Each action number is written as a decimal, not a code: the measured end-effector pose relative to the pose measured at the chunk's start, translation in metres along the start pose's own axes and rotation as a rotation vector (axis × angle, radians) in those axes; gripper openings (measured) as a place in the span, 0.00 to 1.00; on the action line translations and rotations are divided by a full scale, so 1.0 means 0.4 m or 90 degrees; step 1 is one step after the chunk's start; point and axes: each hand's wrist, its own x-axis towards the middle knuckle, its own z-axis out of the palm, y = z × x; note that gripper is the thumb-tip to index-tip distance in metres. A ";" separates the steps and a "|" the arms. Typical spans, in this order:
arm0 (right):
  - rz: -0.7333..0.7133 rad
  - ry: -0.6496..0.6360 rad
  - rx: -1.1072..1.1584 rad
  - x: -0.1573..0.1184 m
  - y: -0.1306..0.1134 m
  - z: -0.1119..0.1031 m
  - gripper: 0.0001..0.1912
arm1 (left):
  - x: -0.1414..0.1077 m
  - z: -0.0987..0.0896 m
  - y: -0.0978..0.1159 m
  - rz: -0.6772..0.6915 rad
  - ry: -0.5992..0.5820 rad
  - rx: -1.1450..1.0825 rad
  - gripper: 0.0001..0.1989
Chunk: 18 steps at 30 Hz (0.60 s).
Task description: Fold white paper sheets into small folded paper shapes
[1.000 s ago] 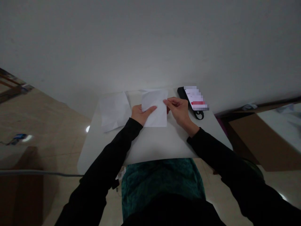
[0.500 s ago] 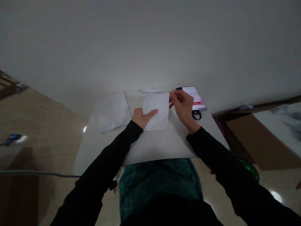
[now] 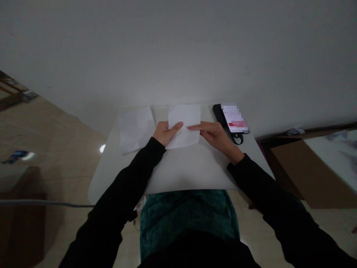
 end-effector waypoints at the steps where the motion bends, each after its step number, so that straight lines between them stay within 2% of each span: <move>1: 0.000 -0.004 0.021 0.001 -0.002 0.001 0.13 | 0.003 -0.006 0.004 -0.002 -0.008 -0.002 0.27; 4: 0.009 0.006 0.070 0.005 -0.007 0.005 0.10 | 0.003 -0.016 0.024 -0.028 -0.044 0.006 0.26; 8: 0.063 0.056 0.093 0.010 -0.006 0.009 0.09 | -0.008 -0.025 0.057 -0.125 -0.207 0.039 0.24; 11: 0.103 0.103 0.123 0.014 -0.005 0.013 0.11 | -0.003 -0.033 0.063 -0.138 -0.266 0.039 0.22; 12: 0.114 0.115 0.135 0.015 -0.004 0.014 0.12 | 0.002 -0.036 0.061 -0.126 -0.259 0.041 0.23; 14: 0.131 0.111 0.159 0.016 -0.005 0.012 0.14 | 0.012 -0.040 0.057 -0.058 -0.186 0.048 0.27; 16: 0.151 0.069 0.178 0.016 -0.006 0.007 0.15 | 0.018 -0.044 0.058 0.050 -0.085 0.059 0.35; 18: 0.173 0.007 0.184 0.016 -0.009 0.000 0.17 | 0.018 -0.048 0.063 0.132 -0.047 0.069 0.36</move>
